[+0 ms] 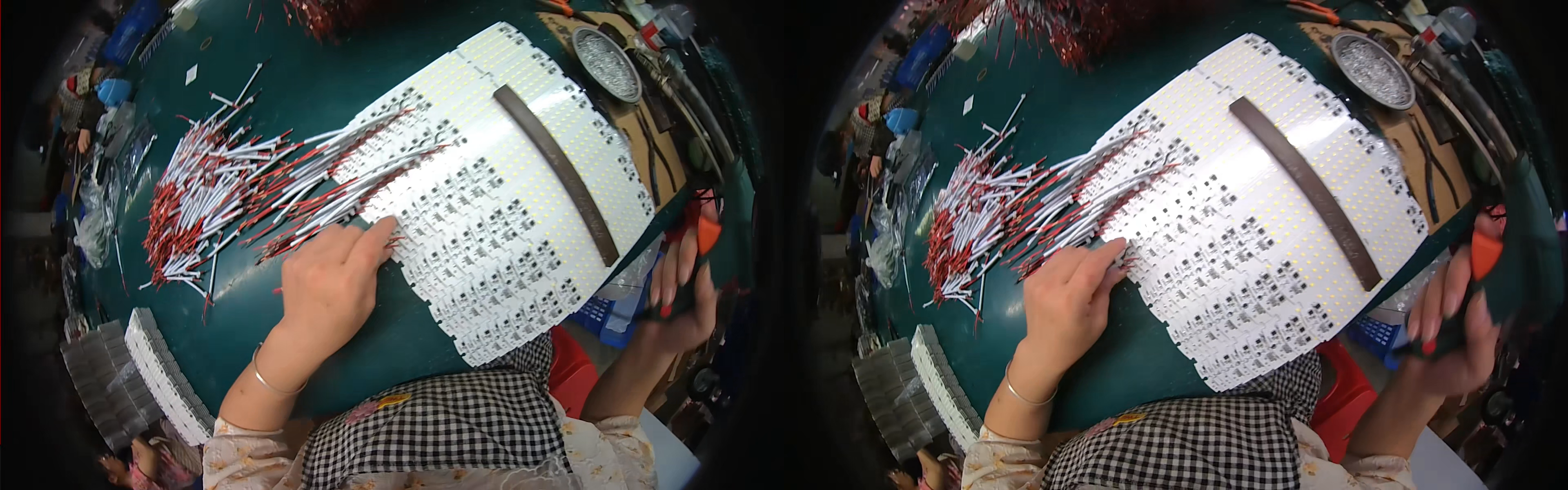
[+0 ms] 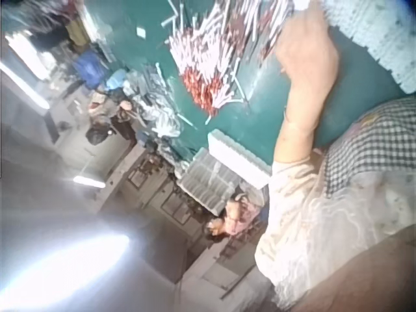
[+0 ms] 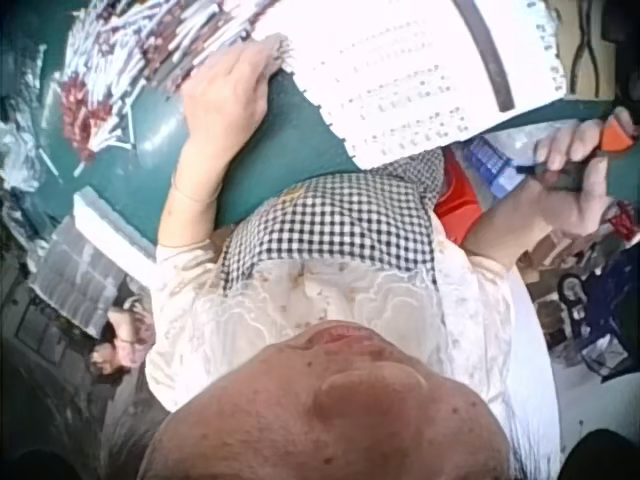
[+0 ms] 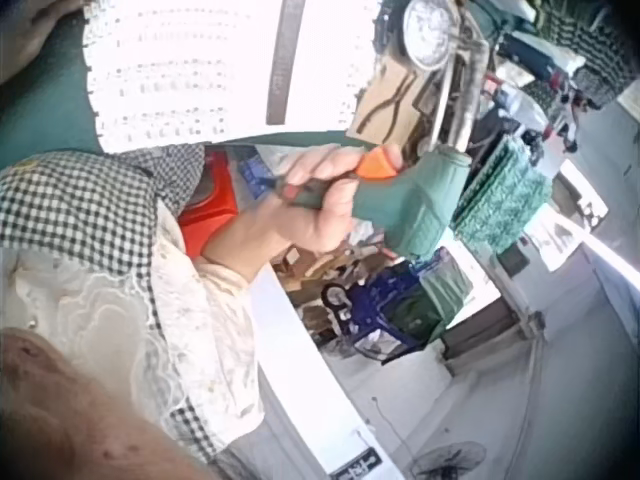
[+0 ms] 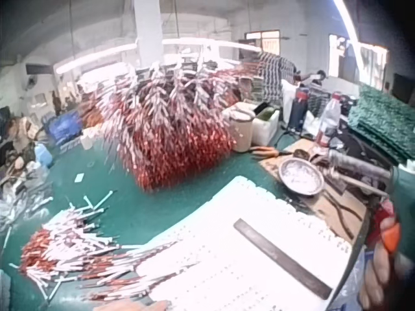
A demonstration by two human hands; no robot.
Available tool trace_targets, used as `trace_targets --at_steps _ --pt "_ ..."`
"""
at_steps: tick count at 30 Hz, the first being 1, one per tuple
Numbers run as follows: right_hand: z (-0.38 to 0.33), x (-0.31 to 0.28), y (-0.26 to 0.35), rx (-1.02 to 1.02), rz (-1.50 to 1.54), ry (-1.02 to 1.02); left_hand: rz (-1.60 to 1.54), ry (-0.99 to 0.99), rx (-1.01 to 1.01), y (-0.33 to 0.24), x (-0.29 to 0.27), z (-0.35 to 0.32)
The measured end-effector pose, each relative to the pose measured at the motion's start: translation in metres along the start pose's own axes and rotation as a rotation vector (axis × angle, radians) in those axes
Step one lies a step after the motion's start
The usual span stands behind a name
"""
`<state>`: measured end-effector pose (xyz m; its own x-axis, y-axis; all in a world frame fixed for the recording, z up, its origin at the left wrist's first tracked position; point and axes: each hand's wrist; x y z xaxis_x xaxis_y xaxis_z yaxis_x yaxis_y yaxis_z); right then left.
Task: The person solders wires onto LED circuit board strips using a soldering gun by hand, positioning the wire leads onto the connection points and applying the tool to solder them.
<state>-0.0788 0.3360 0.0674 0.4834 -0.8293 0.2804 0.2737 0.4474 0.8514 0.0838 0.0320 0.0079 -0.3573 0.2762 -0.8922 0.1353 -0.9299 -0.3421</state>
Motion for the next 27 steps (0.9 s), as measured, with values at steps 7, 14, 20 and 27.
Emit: trace_targets --at_steps 7,14,20,27 --pt "0.074 -0.08 -0.066 0.169 -0.615 -0.337 -0.052 0.065 -0.104 0.016 -0.025 -0.028" --pt "0.054 -0.118 -0.051 0.142 -0.585 -0.244 0.143 -0.3 -0.372 0.085 -0.066 -0.036" --pt "0.032 -0.093 -0.03 0.248 -0.544 -0.143 0.294 -0.292 -0.348 0.14 -0.06 -0.025" --pt "0.031 -0.07 0.019 0.228 -0.531 0.13 0.412 -0.112 -0.426 0.154 -0.057 -0.016"
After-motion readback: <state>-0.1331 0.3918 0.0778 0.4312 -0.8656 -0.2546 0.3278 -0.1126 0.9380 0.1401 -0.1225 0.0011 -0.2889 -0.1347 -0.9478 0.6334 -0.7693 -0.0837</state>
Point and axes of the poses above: each hand's wrist, its own z-axis towards the middle knuckle, its own x-axis out of the palm, y = z × x, and after that the axes turned 10 degrees about -x, right-handed
